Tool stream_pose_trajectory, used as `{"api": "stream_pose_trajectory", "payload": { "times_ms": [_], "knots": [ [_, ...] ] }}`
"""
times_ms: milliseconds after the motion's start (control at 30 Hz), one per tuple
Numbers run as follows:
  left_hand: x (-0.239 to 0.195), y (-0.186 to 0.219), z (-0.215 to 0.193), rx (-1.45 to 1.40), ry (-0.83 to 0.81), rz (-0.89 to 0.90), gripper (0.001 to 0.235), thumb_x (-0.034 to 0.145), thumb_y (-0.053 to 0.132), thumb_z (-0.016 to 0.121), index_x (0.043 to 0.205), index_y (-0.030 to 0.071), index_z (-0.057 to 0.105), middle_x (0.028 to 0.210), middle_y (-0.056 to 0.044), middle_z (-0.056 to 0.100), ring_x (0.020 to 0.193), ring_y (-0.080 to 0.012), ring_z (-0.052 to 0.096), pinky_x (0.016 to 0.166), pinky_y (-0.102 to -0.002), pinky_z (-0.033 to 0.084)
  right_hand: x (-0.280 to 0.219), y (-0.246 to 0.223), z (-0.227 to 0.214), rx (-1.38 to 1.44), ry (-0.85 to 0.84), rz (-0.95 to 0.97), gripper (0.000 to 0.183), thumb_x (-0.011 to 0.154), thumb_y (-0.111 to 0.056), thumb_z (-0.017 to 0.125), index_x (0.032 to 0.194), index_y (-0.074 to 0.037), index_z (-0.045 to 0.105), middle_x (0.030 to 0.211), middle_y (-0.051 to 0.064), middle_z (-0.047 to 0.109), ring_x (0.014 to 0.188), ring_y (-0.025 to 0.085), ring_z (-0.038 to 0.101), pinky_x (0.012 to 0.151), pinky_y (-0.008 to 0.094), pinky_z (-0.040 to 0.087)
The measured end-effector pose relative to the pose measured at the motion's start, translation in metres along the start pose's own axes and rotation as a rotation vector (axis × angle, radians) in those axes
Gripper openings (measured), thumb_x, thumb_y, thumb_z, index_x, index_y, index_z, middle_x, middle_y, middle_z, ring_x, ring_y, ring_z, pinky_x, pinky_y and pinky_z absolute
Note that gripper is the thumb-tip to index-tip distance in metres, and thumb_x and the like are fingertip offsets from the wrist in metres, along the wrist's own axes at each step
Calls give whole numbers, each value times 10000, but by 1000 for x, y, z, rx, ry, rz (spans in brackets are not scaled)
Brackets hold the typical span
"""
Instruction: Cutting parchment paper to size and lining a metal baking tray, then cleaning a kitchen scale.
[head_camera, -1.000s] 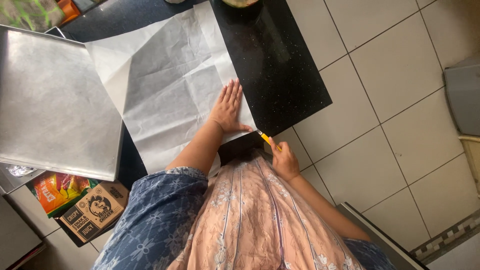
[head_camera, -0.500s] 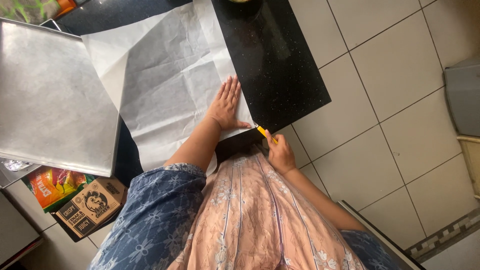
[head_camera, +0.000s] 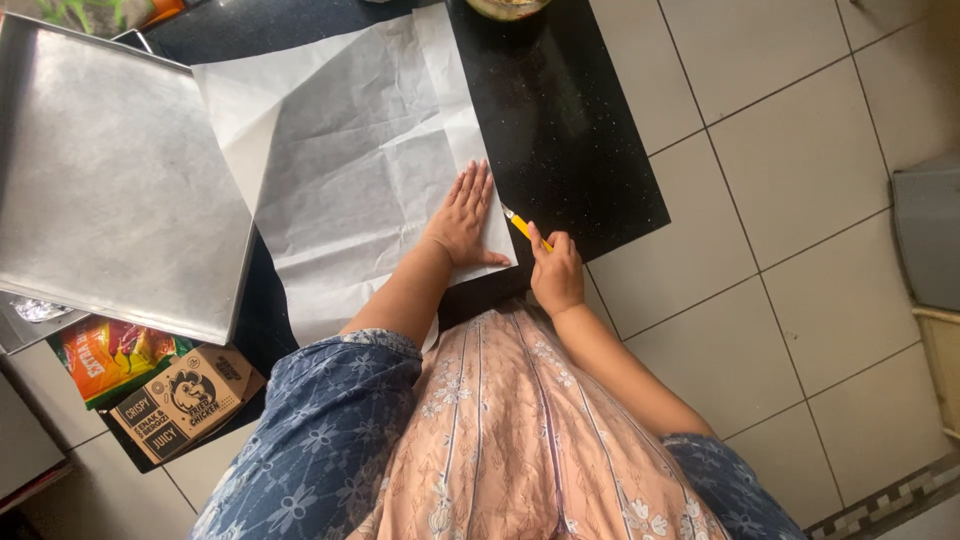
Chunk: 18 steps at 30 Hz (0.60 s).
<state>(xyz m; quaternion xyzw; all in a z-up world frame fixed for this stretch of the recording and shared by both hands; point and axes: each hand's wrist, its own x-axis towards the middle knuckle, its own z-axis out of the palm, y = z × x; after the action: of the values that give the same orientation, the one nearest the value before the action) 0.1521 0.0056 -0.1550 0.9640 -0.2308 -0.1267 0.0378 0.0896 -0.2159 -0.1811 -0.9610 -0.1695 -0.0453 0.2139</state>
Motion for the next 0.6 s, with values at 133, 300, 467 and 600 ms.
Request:
{"api": "stream_pose_trajectory", "payload": {
  "times_ms": [133, 300, 467, 600],
  "knots": [
    [0, -2, 5, -21, 14, 0, 1503, 640, 1004, 469, 1562, -148, 182, 1670, -314, 96, 1567, -423, 26, 1266, -456, 3, 30, 6, 10, -29, 8, -12, 594, 902, -1, 602, 1465, -192, 609, 1032, 143, 542, 932, 337, 566, 844, 432, 504],
    [0, -5, 11, -33, 38, 28, 1500, 639, 1002, 483, 1549, -161, 215, 1664, -322, 120, 1570, -413, 42, 1271, -449, 14, 68, 10, 18, -52, 56, -46, 597, 923, -6, 593, 1479, -223, 602, 1052, 137, 539, 960, 339, 553, 850, 423, 509],
    [-1, -4, 5, -43, 39, 13, 1484, 636, 984, 499, 1550, -153, 225, 1661, -317, 133, 1567, -401, 56, 1266, -448, 20, 109, 17, 29, -59, 62, -76, 553, 959, -34, 601, 1475, -235, 605, 1058, 132, 540, 970, 343, 554, 849, 427, 509],
    [-2, -4, 6, -73, 67, 24, 1455, 636, 965, 509, 1547, -137, 239, 1661, -292, 155, 1563, -394, 79, 1260, -454, 26, 146, 20, 39, -61, 70, -102, 538, 960, -40, 604, 1462, -232, 611, 1066, 132, 543, 979, 348, 558, 847, 432, 508]
  ]
}}
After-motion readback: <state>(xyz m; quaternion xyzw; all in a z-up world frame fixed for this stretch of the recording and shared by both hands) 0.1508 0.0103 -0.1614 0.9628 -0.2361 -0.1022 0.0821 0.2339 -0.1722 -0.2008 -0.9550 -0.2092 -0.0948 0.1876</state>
